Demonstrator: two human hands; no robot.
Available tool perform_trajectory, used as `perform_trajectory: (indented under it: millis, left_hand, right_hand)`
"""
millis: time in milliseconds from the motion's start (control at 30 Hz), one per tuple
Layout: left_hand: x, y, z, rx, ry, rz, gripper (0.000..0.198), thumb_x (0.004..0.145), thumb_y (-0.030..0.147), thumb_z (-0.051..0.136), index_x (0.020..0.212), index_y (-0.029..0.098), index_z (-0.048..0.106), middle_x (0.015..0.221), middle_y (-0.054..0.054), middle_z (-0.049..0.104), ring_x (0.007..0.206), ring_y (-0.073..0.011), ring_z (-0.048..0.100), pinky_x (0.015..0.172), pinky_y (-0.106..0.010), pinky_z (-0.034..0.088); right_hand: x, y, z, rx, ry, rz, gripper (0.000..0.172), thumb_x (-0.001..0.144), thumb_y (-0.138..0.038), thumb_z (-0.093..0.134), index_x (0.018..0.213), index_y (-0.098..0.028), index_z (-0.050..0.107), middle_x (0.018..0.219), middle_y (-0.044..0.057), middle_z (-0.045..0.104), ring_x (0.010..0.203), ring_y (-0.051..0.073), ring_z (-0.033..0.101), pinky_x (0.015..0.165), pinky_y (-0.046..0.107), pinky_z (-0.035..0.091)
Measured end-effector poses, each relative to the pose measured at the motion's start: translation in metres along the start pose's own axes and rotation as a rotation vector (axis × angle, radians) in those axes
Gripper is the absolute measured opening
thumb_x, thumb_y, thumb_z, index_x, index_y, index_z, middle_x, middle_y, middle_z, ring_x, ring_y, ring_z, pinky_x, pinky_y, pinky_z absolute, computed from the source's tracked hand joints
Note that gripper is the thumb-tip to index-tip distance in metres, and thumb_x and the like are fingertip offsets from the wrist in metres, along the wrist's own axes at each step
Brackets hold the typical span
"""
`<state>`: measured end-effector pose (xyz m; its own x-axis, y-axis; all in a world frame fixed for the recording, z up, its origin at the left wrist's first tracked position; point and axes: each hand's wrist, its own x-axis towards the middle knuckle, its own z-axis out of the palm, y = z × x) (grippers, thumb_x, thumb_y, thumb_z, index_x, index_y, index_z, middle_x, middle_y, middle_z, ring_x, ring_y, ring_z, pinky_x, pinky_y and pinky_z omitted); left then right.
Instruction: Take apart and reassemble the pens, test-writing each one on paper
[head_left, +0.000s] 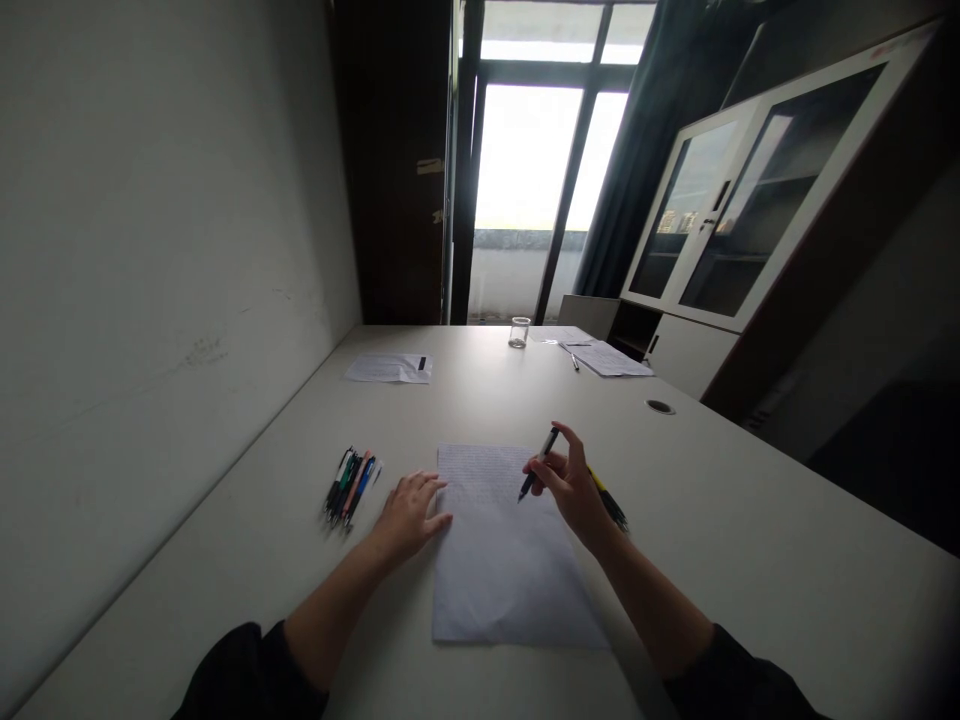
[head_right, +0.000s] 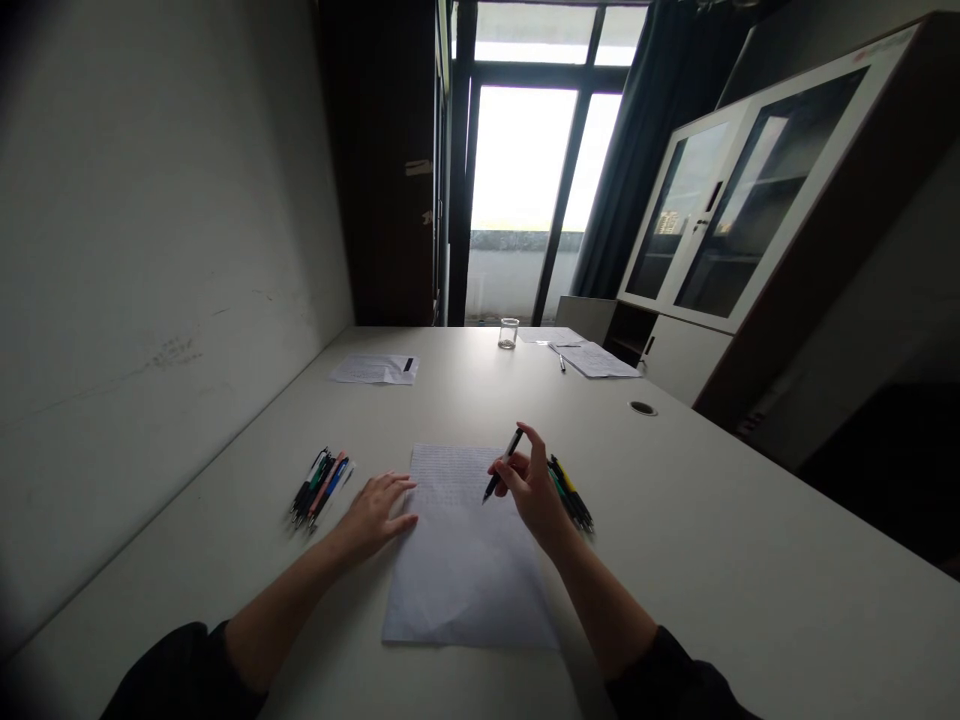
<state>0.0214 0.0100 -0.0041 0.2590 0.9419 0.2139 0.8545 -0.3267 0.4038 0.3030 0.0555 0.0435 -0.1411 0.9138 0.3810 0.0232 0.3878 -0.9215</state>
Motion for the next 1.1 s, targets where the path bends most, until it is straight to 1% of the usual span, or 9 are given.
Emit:
perform_trajectory:
  millis: [167, 333, 533, 733, 933, 1100]
  left_hand:
    - [0.0001, 0.0006, -0.0015, -0.001, -0.018, -0.006, 0.048, 0.087, 0.043, 0.061, 0.13, 0.024, 0.053, 0.14, -0.008, 0.05, 0.135, -0.0291, 0.036, 0.111, -0.046, 0.031]
    - [-0.0001, 0.0003, -0.0011, -0.001, -0.015, -0.004, 0.048, 0.087, 0.043, 0.061, 0.13, 0.024, 0.053, 0.14, -0.007, 0.05, 0.135, -0.0287, 0.036, 0.111, -0.047, 0.031]
    - [-0.0005, 0.0002, -0.0009, -0.005, -0.004, 0.002, 0.046, 0.088, 0.043, 0.06, 0.129, 0.024, 0.054, 0.139, -0.008, 0.051, 0.135, -0.0292, 0.037, 0.111, -0.047, 0.031]
    - [-0.0005, 0.0015, -0.0023, -0.011, -0.007, 0.002, 0.047, 0.087, 0.043, 0.061, 0.129, 0.024, 0.054, 0.139, -0.007, 0.051, 0.134, -0.0292, 0.038, 0.11, -0.048, 0.032]
    - [-0.0003, 0.0011, -0.0021, -0.002, -0.005, 0.0, 0.046, 0.087, 0.042, 0.061, 0.129, 0.024, 0.054, 0.139, -0.007, 0.051, 0.134, -0.029, 0.038, 0.111, -0.047, 0.032]
    - [-0.001, 0.0025, -0.0037, -0.01, -0.017, -0.008, 0.047, 0.087, 0.042, 0.06, 0.13, 0.024, 0.053, 0.14, -0.008, 0.051, 0.134, -0.0293, 0.037, 0.11, -0.048, 0.032]
  right_hand:
    - [-0.0001, 0.0003, -0.0006, 0.007, 0.026, -0.013, 0.07, 0.087, -0.038, 0.061, 0.143, -0.027, 0.02, 0.076, -0.001, 0.066, 0.055, 0.015, 0.058, 0.056, 0.032, 0.051]
    - [-0.0001, 0.0009, -0.0008, 0.002, -0.002, 0.009, 0.068, 0.087, -0.037, 0.061, 0.142, -0.028, 0.022, 0.076, -0.002, 0.066, 0.054, 0.015, 0.058, 0.055, 0.032, 0.051]
    - [-0.0001, 0.0021, -0.0005, 0.017, 0.018, -0.007, 0.07, 0.087, -0.037, 0.061, 0.144, -0.028, 0.02, 0.077, -0.001, 0.066, 0.055, 0.015, 0.058, 0.056, 0.032, 0.051]
    - [0.0008, 0.0039, 0.0002, 0.026, 0.051, -0.029, 0.08, 0.088, -0.036, 0.062, 0.148, -0.03, 0.01, 0.078, -0.001, 0.067, 0.055, 0.015, 0.058, 0.056, 0.031, 0.051]
    - [0.001, 0.0063, -0.0012, -0.001, 0.049, -0.016, 0.069, 0.088, -0.035, 0.061, 0.143, -0.029, 0.02, 0.076, -0.002, 0.066, 0.054, 0.015, 0.057, 0.055, 0.031, 0.05]
    - [0.001, 0.0041, -0.0004, 0.01, 0.068, -0.051, 0.072, 0.088, -0.034, 0.061, 0.145, -0.029, 0.018, 0.078, -0.002, 0.066, 0.054, 0.014, 0.055, 0.055, 0.031, 0.05]
